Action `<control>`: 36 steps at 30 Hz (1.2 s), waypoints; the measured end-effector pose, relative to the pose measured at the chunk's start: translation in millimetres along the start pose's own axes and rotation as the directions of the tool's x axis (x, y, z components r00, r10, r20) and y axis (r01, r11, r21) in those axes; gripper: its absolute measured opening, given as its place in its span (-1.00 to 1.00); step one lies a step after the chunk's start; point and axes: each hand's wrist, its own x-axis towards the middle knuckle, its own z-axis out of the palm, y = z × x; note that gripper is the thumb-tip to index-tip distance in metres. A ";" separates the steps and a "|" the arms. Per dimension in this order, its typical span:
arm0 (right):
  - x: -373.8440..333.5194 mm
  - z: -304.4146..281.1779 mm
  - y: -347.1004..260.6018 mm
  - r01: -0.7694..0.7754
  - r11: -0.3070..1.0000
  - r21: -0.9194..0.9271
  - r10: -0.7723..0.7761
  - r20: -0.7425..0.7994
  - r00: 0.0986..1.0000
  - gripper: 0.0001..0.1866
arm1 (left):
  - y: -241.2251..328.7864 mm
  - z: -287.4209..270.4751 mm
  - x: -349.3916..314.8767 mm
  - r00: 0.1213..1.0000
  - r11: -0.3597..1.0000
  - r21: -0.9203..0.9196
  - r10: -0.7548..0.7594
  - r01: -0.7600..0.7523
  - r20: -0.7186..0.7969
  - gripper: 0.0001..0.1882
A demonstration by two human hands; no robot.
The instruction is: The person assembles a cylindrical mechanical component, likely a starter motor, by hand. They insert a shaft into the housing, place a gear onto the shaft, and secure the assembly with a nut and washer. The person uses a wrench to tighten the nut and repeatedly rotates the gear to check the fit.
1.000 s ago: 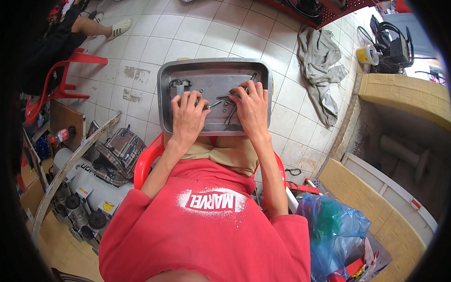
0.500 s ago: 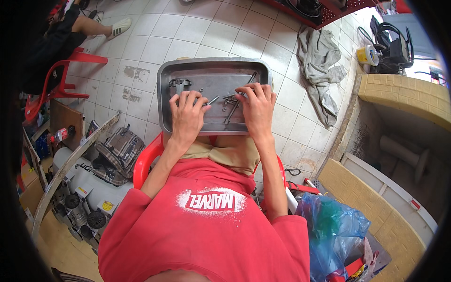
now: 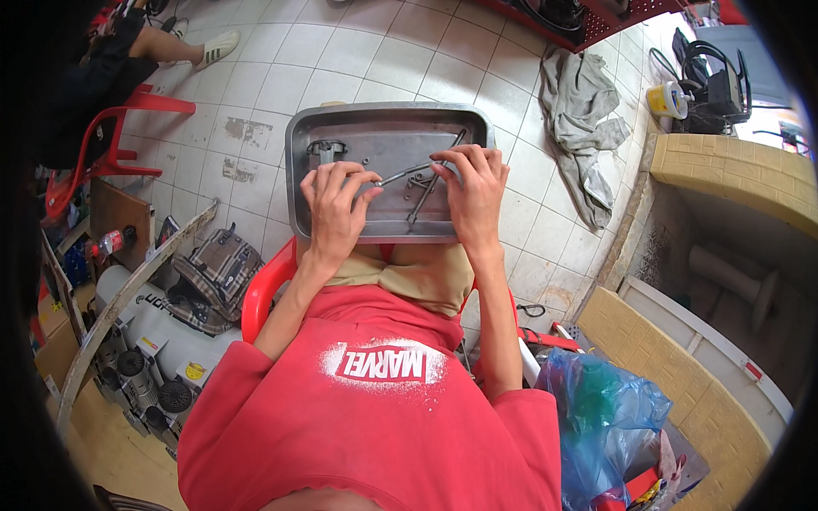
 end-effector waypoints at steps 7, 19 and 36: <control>-0.6 -1.3 -1.3 -0.007 0.999 0.038 0.007 0.022 1.000 -0.84 | -1.7 -1.2 0.3 1.000 1.000 -0.020 -0.001 0.001 0.001 -0.85; 0.1 -3.2 -0.1 0.000 0.998 0.069 -0.002 0.033 0.999 -0.84 | -3.3 -3.2 0.7 1.000 0.997 -0.077 0.002 -0.002 0.003 -0.85; -1.8 -0.6 4.7 -0.052 0.993 0.103 0.044 0.075 0.996 -0.87 | -3.3 2.1 -1.7 0.999 0.999 0.033 0.038 -0.039 0.038 -0.83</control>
